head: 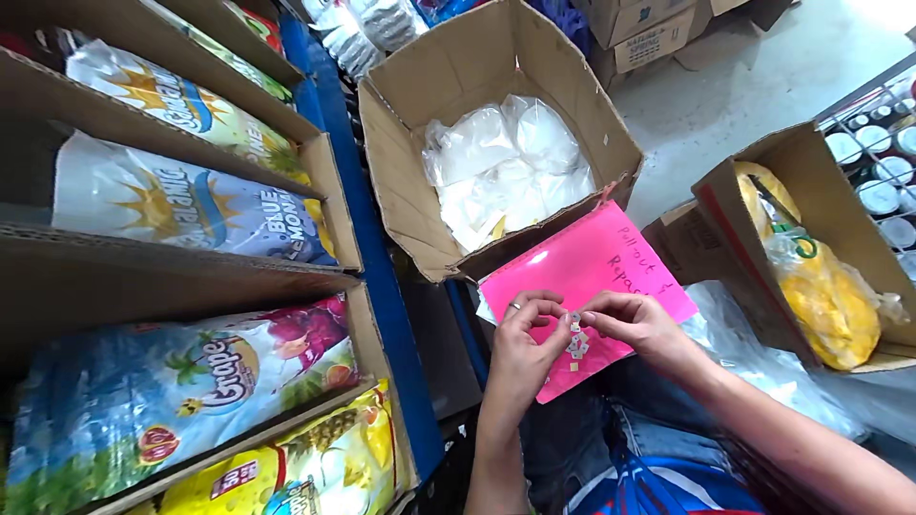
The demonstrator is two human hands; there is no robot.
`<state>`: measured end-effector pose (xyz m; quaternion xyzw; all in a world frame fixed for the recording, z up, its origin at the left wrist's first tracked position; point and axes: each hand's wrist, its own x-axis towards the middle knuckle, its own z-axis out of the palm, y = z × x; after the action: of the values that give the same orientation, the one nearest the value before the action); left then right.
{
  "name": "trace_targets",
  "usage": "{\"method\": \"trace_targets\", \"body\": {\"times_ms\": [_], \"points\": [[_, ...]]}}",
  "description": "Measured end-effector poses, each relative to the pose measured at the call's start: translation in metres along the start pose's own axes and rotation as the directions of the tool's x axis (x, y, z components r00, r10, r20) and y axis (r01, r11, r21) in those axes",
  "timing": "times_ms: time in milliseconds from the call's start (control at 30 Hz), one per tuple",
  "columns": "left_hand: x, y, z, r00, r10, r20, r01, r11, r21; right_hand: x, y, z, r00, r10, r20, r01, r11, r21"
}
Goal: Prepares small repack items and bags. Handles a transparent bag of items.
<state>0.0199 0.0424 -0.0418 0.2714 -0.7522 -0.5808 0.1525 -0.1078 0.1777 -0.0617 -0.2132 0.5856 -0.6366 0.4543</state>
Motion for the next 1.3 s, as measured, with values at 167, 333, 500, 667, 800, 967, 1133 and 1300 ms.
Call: {"method": "trace_targets", "body": {"times_ms": [167,333,500,667,800,967,1133,1300], "points": [[-0.002,0.004,0.004,0.999,0.02,-0.044,-0.017,0.999,0.048,0.0,0.0,0.001,1.0,-0.007,0.001,0.007,1.0,0.016],[-0.005,0.007,0.007,0.994,0.056,-0.096,-0.043,0.99,0.135,0.0,-0.001,0.003,0.999,-0.03,-0.018,0.031,0.999,0.009],[-0.006,0.009,0.009,0.99,0.086,-0.115,-0.069,0.986,0.149,0.0,-0.002,0.006,0.999,-0.016,-0.028,0.017,0.999,0.029],[-0.005,0.01,0.01,0.989,0.076,-0.13,-0.059,0.99,0.13,-0.001,-0.001,0.004,1.0,0.015,0.001,-0.015,0.997,0.074],[-0.005,0.012,0.011,0.989,0.074,-0.13,-0.058,0.991,0.123,-0.002,-0.002,0.002,0.999,0.03,0.021,-0.032,0.989,0.142],[-0.005,0.015,0.013,0.988,0.084,-0.13,-0.065,0.987,0.147,-0.001,-0.003,0.002,1.0,0.008,0.004,-0.008,0.992,0.123],[-0.005,0.015,0.009,0.993,0.072,-0.094,-0.062,0.993,0.103,-0.001,-0.004,0.0,0.999,-0.026,0.03,0.024,0.996,0.089],[-0.002,0.017,0.003,0.997,0.079,-0.023,-0.076,0.992,0.097,-0.002,-0.01,-0.005,0.997,0.008,0.074,-0.013,0.997,0.072]]}}
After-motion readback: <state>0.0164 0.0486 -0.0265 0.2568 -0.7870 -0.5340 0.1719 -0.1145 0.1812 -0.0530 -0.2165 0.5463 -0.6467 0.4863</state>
